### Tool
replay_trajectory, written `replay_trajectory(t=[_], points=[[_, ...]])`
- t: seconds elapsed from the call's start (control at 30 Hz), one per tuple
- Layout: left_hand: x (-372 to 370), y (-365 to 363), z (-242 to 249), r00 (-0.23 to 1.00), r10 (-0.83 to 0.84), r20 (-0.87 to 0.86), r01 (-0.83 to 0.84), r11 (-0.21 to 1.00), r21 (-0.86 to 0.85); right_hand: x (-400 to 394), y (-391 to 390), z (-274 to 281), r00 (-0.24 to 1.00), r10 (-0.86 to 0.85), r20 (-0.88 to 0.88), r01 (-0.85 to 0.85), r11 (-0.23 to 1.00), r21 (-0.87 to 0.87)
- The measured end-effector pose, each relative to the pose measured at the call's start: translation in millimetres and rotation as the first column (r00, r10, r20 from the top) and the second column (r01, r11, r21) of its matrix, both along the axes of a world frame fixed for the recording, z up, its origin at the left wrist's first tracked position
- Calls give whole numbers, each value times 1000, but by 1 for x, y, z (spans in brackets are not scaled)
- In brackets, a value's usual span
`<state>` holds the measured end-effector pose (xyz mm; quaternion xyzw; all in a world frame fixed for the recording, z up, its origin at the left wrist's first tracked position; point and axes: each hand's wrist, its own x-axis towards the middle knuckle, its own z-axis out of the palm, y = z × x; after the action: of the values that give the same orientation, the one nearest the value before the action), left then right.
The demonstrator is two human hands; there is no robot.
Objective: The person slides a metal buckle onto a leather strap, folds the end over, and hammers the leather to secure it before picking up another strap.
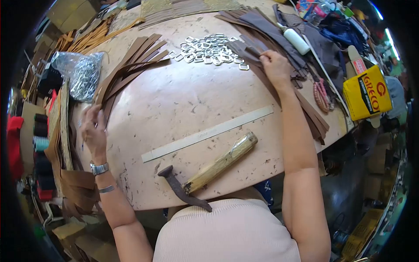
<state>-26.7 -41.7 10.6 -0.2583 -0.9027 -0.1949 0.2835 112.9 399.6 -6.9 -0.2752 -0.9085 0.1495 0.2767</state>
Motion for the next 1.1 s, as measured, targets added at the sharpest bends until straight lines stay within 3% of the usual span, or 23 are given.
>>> replay_trajectory(t=[0.07, 0.13, 0.27, 0.47, 0.53, 0.57, 0.67, 0.77, 0.87, 0.97, 1.1], points=[[10, 17, 1, 975, -147, 169, 124, 982, 141, 0, 4, -1, 982, -68, -175, 53, 995, -89], [21, 30, 2, 946, -217, 241, 185, 972, 146, 3, 3, 8, 901, -4, -433, -100, 971, -218], [30, 55, 5, 858, -354, 371, 332, 935, 125, 27, 3, 42, 750, -90, -655, -171, 931, -324], [37, 105, 3, 654, -482, 583, 462, 865, 197, 55, -38, 92, 771, 76, -632, -333, 894, -299], [45, 146, -1, 644, -608, 464, 649, 756, 89, 48, -54, 97, 739, 219, -637, -417, 891, -178], [49, 169, -4, 627, -664, 407, 701, 709, 79, 48, -61, 98, 739, 226, -634, -458, 859, -228], [61, 234, -10, 582, -757, 299, 785, 619, 40, 50, -68, 90, 843, 226, -489, -375, 897, -232], [63, 278, -21, 646, -751, 136, 763, 635, -120, 49, -69, 80, 921, 221, -321, -318, 903, -289], [62, 286, -30, 635, -735, 235, 771, 592, -233, 31, -43, 38, 975, 186, -119, -212, 941, -263], [62, 277, -29, 617, -772, 153, 781, 575, -246, 20, -28, 10, 970, 243, 9, -236, 950, -203], [57, 266, -25, 633, -769, 87, 751, 583, -312, 15, -13, 7, 986, 133, -101, -164, 882, -441]])
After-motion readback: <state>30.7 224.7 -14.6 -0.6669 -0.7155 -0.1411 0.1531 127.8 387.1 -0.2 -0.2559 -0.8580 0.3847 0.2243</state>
